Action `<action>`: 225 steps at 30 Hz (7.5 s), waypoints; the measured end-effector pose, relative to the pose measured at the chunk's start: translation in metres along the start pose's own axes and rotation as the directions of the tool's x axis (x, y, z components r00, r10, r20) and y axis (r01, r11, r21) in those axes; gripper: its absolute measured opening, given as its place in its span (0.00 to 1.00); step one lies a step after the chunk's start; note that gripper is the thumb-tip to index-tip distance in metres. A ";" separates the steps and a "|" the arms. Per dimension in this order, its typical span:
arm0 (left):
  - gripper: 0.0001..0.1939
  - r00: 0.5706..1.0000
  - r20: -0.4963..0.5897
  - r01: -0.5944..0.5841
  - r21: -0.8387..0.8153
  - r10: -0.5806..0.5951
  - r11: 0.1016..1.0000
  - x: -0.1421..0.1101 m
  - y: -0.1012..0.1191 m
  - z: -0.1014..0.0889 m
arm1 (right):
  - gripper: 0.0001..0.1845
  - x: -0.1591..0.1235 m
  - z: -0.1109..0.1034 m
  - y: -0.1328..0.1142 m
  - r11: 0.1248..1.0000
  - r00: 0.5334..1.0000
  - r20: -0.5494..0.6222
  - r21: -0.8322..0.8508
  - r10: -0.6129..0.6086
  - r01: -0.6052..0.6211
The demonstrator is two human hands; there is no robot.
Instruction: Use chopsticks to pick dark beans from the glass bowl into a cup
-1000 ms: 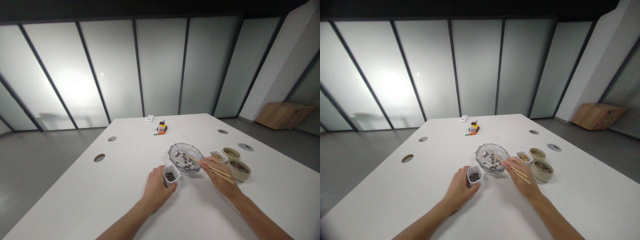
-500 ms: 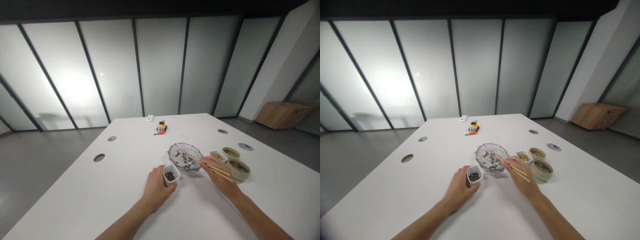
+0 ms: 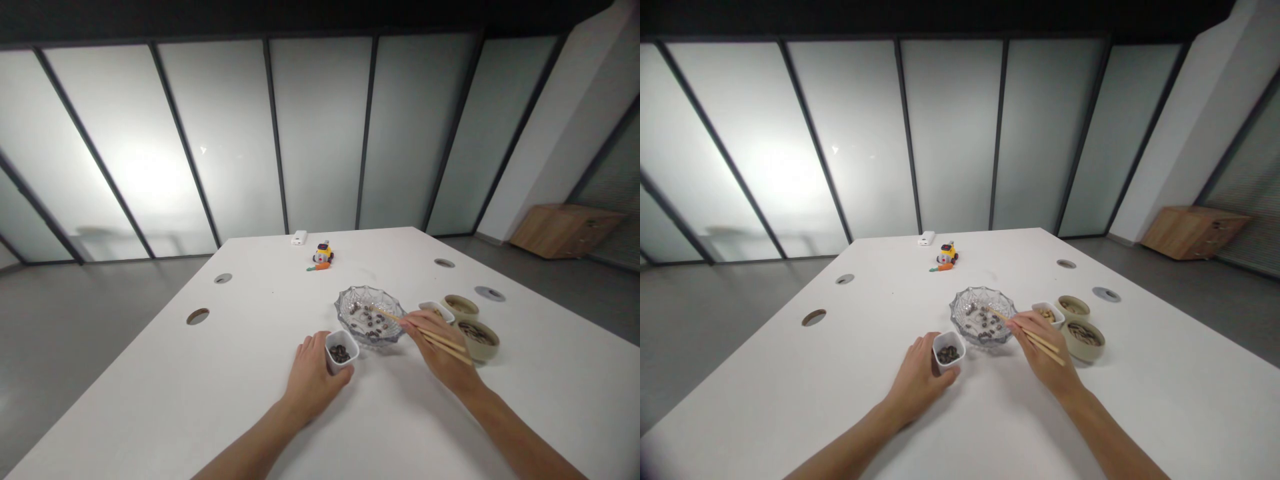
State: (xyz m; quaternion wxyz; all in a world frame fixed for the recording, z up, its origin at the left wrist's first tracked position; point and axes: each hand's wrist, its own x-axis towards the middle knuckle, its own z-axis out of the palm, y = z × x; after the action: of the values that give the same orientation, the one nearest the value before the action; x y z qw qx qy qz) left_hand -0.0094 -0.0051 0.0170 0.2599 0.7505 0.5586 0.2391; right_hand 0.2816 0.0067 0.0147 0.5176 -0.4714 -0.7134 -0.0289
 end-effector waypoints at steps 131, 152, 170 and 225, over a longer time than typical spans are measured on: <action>0.18 1.000 -0.003 -0.030 0.021 0.030 0.999 0.006 0.001 0.006 | 0.16 0.004 0.029 -0.019 0.988 0.993 0.116 0.153 -0.030 0.012; 0.19 1.000 0.016 -0.023 0.056 0.022 0.998 0.006 0.002 0.004 | 0.17 0.000 0.024 -0.021 0.982 0.985 0.169 0.173 0.045 -0.074; 0.17 1.000 0.022 -0.009 0.061 0.008 0.998 0.005 0.002 0.003 | 0.17 -0.001 0.025 -0.016 0.969 0.978 0.173 0.199 0.114 -0.148; 0.20 0.999 0.035 0.007 0.063 -0.009 0.998 0.004 0.004 0.000 | 0.22 0.009 0.019 -0.003 0.572 0.729 0.223 0.491 0.647 -0.657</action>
State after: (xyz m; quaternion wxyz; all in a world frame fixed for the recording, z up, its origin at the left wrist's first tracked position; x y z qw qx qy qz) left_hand -0.0055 -0.0020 0.0193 0.2471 0.7602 0.5640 0.2072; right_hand 0.2659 0.0209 0.0136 0.5953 -0.5350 -0.4720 0.3696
